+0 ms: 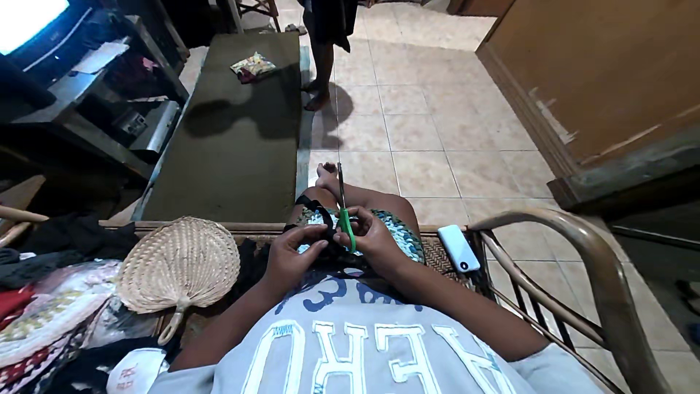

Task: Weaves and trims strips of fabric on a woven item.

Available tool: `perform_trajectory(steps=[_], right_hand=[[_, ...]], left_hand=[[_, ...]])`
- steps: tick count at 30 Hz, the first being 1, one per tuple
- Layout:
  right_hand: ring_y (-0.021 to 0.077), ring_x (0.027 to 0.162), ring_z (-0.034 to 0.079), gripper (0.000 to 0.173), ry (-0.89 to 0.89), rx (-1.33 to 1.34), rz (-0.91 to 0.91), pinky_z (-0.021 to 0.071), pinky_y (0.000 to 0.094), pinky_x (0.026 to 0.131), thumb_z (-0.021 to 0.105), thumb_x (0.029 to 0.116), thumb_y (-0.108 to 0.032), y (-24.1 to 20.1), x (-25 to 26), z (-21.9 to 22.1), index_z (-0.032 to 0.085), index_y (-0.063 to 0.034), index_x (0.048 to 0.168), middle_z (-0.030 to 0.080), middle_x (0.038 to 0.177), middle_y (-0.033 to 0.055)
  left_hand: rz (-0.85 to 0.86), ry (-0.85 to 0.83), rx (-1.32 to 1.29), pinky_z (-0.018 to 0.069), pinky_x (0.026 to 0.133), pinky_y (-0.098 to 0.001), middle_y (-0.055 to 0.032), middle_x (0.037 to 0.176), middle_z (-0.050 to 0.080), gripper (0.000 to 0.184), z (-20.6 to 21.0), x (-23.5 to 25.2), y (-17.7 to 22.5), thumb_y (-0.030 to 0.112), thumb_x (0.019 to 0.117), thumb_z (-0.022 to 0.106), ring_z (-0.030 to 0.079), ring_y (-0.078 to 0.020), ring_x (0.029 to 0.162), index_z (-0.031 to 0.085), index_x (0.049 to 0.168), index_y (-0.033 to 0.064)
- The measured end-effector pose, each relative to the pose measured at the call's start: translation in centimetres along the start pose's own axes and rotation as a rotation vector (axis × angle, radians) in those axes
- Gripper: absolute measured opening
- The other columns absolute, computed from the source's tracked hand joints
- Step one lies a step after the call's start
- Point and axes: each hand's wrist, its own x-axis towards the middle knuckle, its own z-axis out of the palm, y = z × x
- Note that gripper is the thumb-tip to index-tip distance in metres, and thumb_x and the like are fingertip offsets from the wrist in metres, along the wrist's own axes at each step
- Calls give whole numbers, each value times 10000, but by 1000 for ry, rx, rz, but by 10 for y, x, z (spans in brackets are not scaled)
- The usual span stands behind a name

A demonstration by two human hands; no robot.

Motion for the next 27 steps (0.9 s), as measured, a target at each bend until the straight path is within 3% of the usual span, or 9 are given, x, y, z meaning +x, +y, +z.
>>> perform_trajectory(steps=[8,11,13,15,17,20,22,25,27], right_hand=[[55,787,667,478,-14,-172,-170,581,221,747,794,780,21,6,0,0,589,0,1211,684,927,30],[56,815,677,464,-15,-227,-245,586,227,773,793,779,15,10,2,-1,593,6,1198,693,937,35],[55,813,679,462,-4,-239,-267,586,225,773,794,776,16,12,2,-1,596,9,1193,696,931,36],[59,810,678,456,-1,-234,-265,586,225,771,791,784,12,14,2,-1,595,12,1195,695,937,39],[61,801,674,445,0,-209,-220,585,227,758,780,807,16,12,2,-1,588,8,1209,690,945,46],[63,785,674,448,13,-144,-108,582,228,746,777,825,22,9,1,1,581,-10,1227,700,942,45],[57,784,674,441,15,-124,-64,579,224,750,772,829,28,8,0,2,578,-14,1222,701,936,38],[58,774,672,427,6,-97,-33,573,226,743,759,838,30,7,-1,2,578,-21,1222,704,907,28],[59,772,669,425,-4,-85,-35,573,229,742,751,845,24,7,-1,1,573,-28,1227,703,898,24]], left_hand=[[25,9,138,581,872,-229,-42,1029,724,150,-3,0,-1,49,887,712,686,-49,948,752,1025,8],[38,-1,157,530,960,-264,-55,1137,667,118,-4,1,-4,86,886,711,615,-91,1111,757,990,54],[16,-26,101,541,985,-302,-73,1153,697,139,-3,1,-4,69,910,690,644,-106,1128,716,1032,9],[-87,-44,6,580,903,-276,-39,1048,704,199,-1,1,1,35,939,660,685,-70,976,617,1123,-28],[-212,-50,-63,590,867,-275,-42,1040,695,246,0,2,6,36,972,617,693,-77,926,572,1204,-34],[-278,-70,-146,578,910,-307,-50,1088,682,249,-2,3,3,71,1029,484,683,-101,977,594,1229,-26],[-277,-87,-201,570,928,-313,-40,1100,685,277,-4,2,-1,62,1016,442,680,-104,995,603,1228,-14],[-211,-140,-128,569,910,-279,-57,1126,680,370,-4,1,-2,9,881,582,675,-89,1007,582,1249,-38],[-169,-149,-27,577,920,-274,-85,1138,689,401,-2,1,-4,11,851,675,684,-98,1016,598,1239,-53]])
